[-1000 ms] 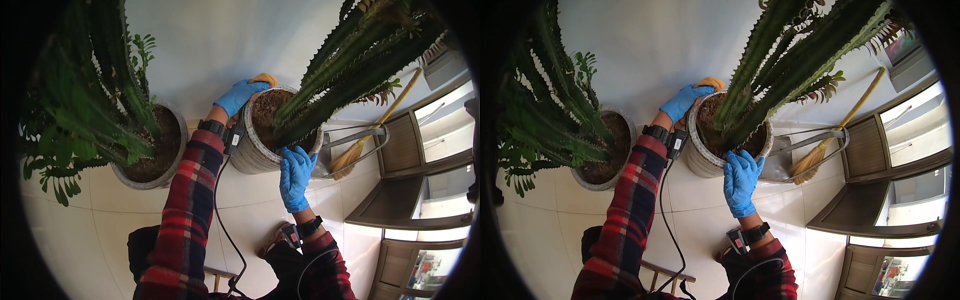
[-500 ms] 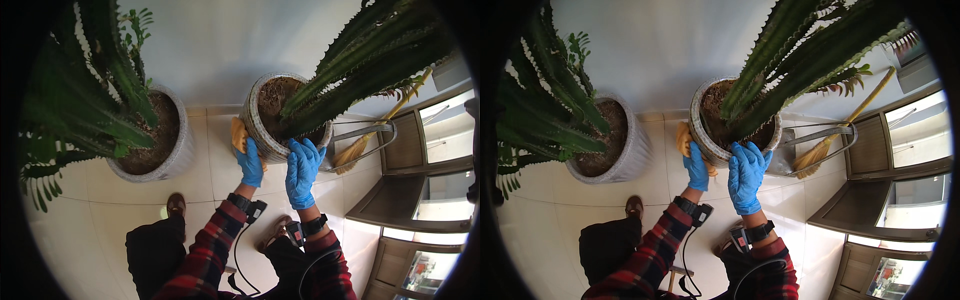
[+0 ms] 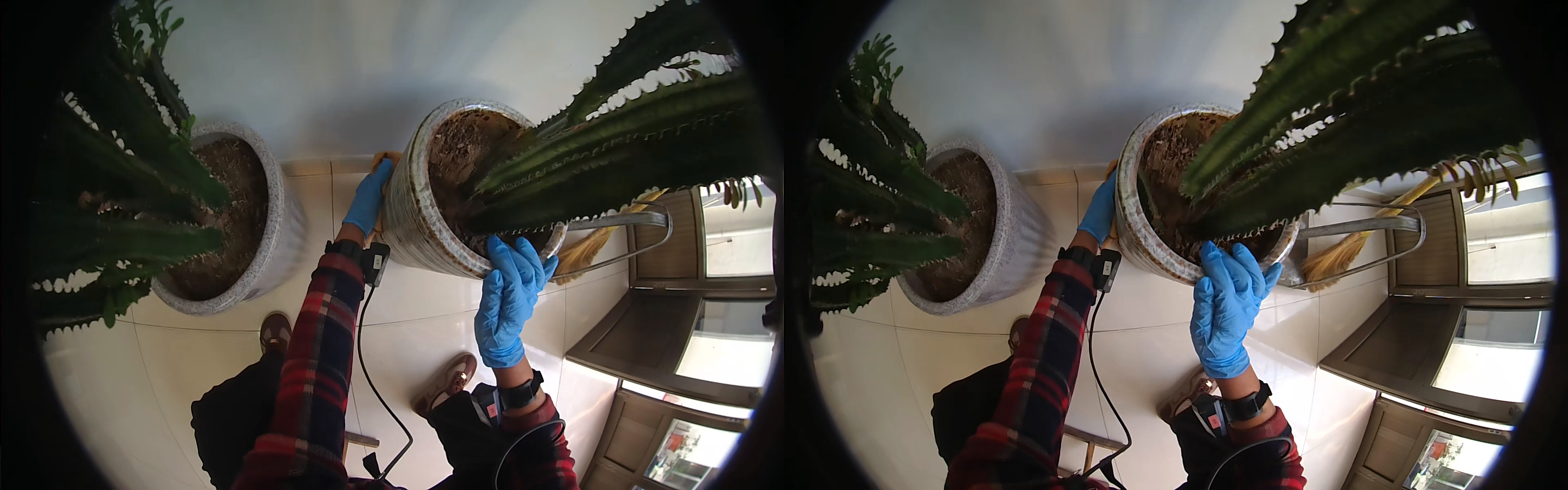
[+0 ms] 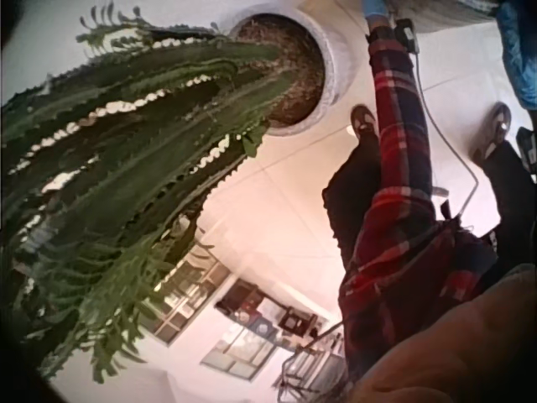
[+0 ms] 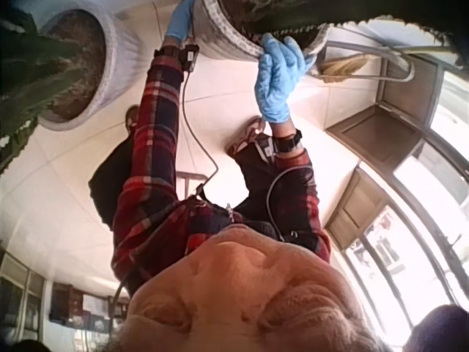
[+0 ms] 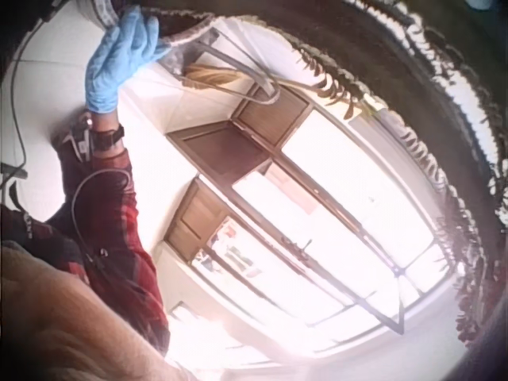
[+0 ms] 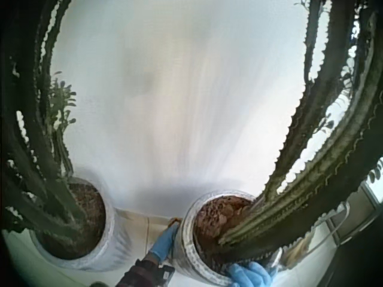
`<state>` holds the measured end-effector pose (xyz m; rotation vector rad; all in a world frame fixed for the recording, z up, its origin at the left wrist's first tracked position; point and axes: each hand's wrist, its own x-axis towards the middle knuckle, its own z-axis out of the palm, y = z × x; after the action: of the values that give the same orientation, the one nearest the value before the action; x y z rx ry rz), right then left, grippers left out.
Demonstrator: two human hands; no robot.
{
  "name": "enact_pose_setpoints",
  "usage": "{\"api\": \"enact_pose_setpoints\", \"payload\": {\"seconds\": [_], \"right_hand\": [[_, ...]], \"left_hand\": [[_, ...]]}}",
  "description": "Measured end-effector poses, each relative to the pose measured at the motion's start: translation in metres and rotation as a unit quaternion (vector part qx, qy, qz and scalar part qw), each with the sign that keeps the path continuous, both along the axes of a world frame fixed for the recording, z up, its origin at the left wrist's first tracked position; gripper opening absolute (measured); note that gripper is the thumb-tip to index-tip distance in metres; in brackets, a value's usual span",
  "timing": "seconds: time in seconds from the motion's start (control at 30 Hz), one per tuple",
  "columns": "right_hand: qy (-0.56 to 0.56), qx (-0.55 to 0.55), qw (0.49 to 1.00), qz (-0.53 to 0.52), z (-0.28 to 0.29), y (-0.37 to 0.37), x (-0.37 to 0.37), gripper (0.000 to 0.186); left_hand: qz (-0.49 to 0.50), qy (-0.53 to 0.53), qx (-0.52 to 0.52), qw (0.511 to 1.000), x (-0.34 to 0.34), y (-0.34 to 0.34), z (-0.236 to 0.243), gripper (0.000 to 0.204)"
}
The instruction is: The person wipes the exterior of two large potted cacti with a cloth, then sweeps the floor with a broom and dustpan, and finally wipes the floor and baseboard with the cloth. The person wears blue gloves throughout.
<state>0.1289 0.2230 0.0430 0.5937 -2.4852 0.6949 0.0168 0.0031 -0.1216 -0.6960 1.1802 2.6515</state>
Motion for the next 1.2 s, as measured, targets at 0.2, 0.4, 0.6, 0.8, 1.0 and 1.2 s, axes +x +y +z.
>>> {"api": "enact_pose_setpoints", "payload": {"seconds": [0.2, 0.4, 0.6, 0.8, 1.0, 1.2], "right_hand": [[0.007, 0.001, 1.000, -0.005, -0.004, -0.001, -0.001, 0.028], [0.005, 0.004, 1.000, -0.003, 0.001, -0.003, 0.000, 0.027], [0.008, 0.006, 1.000, 0.011, 0.001, 0.001, 0.000, 0.026], [0.000, 0.006, 1.000, 0.004, -0.004, 0.002, 0.000, 0.030], [-0.005, 0.030, 1.000, -0.003, -0.003, 0.000, 0.002, 0.031], [0.002, 0.025, 1.000, -0.002, -0.004, 0.000, 0.001, 0.032]], "left_hand": [[0.192, 0.031, 0.096, 0.976, 0.037, 0.044, -0.023, 0.070], [0.347, -0.076, -0.083, 0.931, 0.114, 0.172, -0.004, 0.073], [0.352, -0.102, 0.003, 0.930, 0.105, 0.153, -0.026, 0.078], [0.218, -0.039, 0.017, 0.975, 0.049, 0.052, -0.077, 0.077], [0.018, -0.086, -0.075, 0.993, 0.000, 0.005, -0.113, 0.085], [0.135, -0.136, 0.039, 0.981, 0.027, 0.031, -0.146, 0.081]]}}
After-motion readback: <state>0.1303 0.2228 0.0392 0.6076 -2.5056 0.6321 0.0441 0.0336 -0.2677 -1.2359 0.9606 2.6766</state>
